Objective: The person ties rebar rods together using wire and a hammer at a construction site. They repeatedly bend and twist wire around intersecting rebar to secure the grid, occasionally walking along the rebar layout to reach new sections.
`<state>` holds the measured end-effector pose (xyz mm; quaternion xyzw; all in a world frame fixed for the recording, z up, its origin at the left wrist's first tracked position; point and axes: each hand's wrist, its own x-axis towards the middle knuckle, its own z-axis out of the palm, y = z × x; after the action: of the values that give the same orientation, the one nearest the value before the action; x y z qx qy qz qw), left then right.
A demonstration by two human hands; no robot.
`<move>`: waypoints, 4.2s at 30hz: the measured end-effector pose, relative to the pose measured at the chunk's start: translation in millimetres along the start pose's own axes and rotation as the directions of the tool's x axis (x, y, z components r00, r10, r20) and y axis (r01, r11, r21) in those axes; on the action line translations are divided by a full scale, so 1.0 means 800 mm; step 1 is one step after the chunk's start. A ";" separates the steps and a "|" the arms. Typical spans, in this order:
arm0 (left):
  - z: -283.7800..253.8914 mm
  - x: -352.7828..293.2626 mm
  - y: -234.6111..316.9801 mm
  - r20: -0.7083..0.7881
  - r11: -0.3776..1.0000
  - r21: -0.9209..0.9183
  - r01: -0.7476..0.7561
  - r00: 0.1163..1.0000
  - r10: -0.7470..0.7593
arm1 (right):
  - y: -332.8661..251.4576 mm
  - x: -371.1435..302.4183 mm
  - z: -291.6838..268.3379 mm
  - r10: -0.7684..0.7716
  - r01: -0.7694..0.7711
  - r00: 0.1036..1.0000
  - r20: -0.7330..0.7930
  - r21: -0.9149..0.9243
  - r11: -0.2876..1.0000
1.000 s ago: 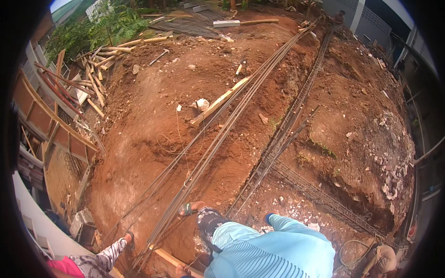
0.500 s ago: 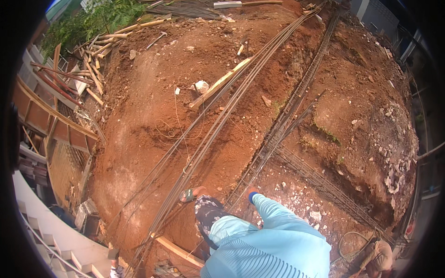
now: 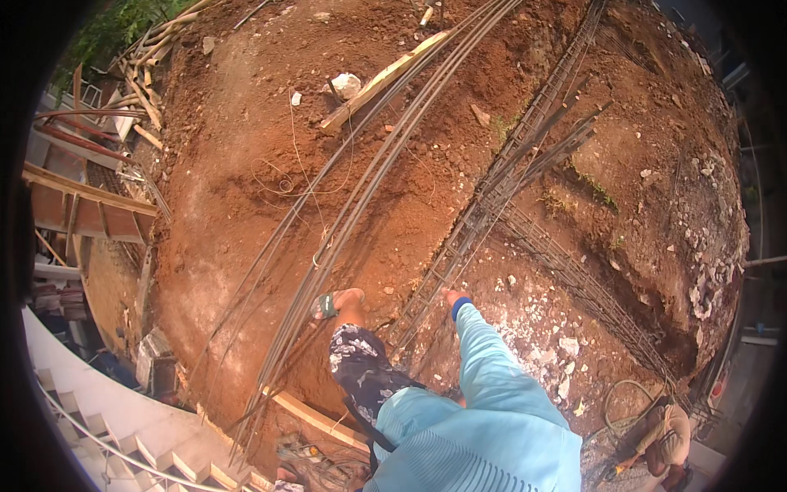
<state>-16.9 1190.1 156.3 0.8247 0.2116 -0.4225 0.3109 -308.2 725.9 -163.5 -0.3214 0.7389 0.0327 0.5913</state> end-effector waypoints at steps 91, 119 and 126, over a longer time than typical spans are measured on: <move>0.355 -0.158 -0.147 0.092 -0.199 -0.979 -0.050 0.761 -0.642 | -0.374 -0.387 0.261 -0.045 0.667 0.407 0.912 -0.330 -0.668; 0.075 0.356 -0.079 -0.913 0.954 -0.027 -0.299 0.397 0.098 | -0.099 -0.239 0.467 0.355 0.930 0.365 0.861 -0.322 -0.176; 0.064 0.358 -0.106 -0.893 0.959 0.009 -0.282 0.430 0.135 | -0.104 -0.235 0.450 0.326 0.783 0.564 0.758 -0.617 0.079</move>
<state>61.0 1240.4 -132.4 0.9184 0.2676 0.1256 0.2629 59.5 896.7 -75.0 -0.7044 0.1076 0.5249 0.4655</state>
